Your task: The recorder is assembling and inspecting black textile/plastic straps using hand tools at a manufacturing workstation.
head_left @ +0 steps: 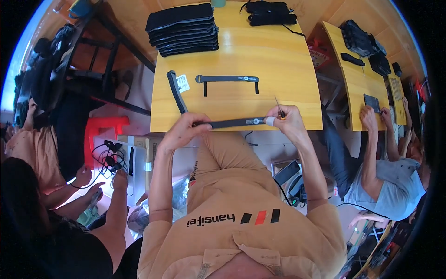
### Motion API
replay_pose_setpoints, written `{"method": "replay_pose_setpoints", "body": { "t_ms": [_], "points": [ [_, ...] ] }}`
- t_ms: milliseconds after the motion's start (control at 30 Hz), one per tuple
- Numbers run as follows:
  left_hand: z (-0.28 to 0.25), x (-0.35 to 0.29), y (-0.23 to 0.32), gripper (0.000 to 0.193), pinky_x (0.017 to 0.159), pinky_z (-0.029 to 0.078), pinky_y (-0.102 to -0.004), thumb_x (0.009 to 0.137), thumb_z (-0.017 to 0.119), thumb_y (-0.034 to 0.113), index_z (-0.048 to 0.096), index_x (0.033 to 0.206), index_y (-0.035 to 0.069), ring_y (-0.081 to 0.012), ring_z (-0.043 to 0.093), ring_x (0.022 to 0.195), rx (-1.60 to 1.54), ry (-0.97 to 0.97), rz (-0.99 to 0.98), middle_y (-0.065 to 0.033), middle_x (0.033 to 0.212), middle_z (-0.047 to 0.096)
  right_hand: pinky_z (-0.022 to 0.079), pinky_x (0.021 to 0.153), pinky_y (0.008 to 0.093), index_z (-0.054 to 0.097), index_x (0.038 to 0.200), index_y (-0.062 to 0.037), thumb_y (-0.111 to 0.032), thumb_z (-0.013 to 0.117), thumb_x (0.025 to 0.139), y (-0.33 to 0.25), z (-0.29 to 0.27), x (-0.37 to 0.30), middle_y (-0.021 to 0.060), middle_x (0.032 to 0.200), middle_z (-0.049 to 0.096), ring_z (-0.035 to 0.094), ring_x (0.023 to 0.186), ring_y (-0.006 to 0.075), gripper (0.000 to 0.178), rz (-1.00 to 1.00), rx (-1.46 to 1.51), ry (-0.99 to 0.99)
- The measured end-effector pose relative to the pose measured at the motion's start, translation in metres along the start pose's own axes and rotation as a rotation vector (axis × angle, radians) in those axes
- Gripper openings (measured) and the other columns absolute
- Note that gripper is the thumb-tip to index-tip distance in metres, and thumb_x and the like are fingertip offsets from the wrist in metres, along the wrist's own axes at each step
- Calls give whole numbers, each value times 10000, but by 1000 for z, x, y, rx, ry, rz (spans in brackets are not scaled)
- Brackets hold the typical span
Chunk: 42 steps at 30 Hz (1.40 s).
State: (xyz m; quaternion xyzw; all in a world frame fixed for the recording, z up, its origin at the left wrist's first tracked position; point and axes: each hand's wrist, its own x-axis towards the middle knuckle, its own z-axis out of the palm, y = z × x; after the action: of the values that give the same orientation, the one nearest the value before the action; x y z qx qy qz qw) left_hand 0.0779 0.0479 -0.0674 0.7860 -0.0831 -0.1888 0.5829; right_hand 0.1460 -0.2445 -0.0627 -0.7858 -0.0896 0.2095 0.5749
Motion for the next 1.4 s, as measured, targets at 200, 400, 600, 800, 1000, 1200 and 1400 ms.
{"method": "replay_pose_setpoints", "body": {
  "t_ms": [200, 400, 600, 800, 1000, 1200, 1400],
  "points": [
    [-11, 29, -19, 67, 481, 428, -190, 811, 586, 73, 603, 822, 10, -61, 536, 547, -292, 472, -167, -16, 664, 582, 224, 348, 185, 628, 797, -1, -35, 636, 740, 12, 2, 39, -17, 560, 504, 350, 389, 25, 67, 170, 309, 2],
    [-20, 65, -36, 89, 476, 416, -188, 808, 594, 82, 599, 834, -3, -64, 515, 528, -411, 598, -171, -23, 648, 567, 216, 330, 188, 617, 835, 3, -43, 596, 776, 24, 5, 77, -14, 556, 498, 333, 367, 24, 78, 144, 312, 94],
    [-28, 91, -51, 135, 439, 354, -189, 767, 645, 112, 625, 824, -8, -52, 467, 494, -186, 740, -168, -2, 609, 541, 217, 326, 187, 615, 811, -2, -14, 587, 768, 42, 10, 109, -20, 543, 484, 332, 367, 28, 53, 107, 342, 185],
    [-31, 101, -68, 153, 446, 385, -195, 756, 660, 115, 634, 833, -15, -48, 483, 516, -153, 808, -162, -5, 624, 564, 350, 478, 193, 632, 810, -5, 46, 567, 722, 51, 16, 120, -23, 619, 515, 428, 534, 48, 121, 31, 258, 286],
    [-32, 104, -79, 149, 470, 432, -189, 760, 661, 106, 627, 835, -18, -49, 506, 543, -171, 830, -121, -9, 654, 583, 395, 558, 197, 619, 834, 0, 41, 567, 719, 59, 15, 122, -25, 648, 523, 470, 603, 55, 133, -6, 202, 330],
    [-31, 105, -75, 133, 452, 425, -174, 756, 663, 83, 611, 828, -15, -45, 504, 526, -224, 839, -129, -10, 665, 584, 405, 565, 208, 591, 865, -13, 40, 571, 708, 59, 17, 120, -9, 653, 533, 486, 606, 64, 167, -14, 162, 370],
    [-32, 105, -77, 129, 444, 422, -176, 759, 659, 78, 606, 824, -20, -47, 504, 513, -227, 834, -140, -15, 663, 582, 427, 585, 227, 586, 847, -16, 32, 583, 692, 61, 19, 124, 18, 654, 560, 522, 619, 84, 161, -33, 136, 419]
  ]
}}
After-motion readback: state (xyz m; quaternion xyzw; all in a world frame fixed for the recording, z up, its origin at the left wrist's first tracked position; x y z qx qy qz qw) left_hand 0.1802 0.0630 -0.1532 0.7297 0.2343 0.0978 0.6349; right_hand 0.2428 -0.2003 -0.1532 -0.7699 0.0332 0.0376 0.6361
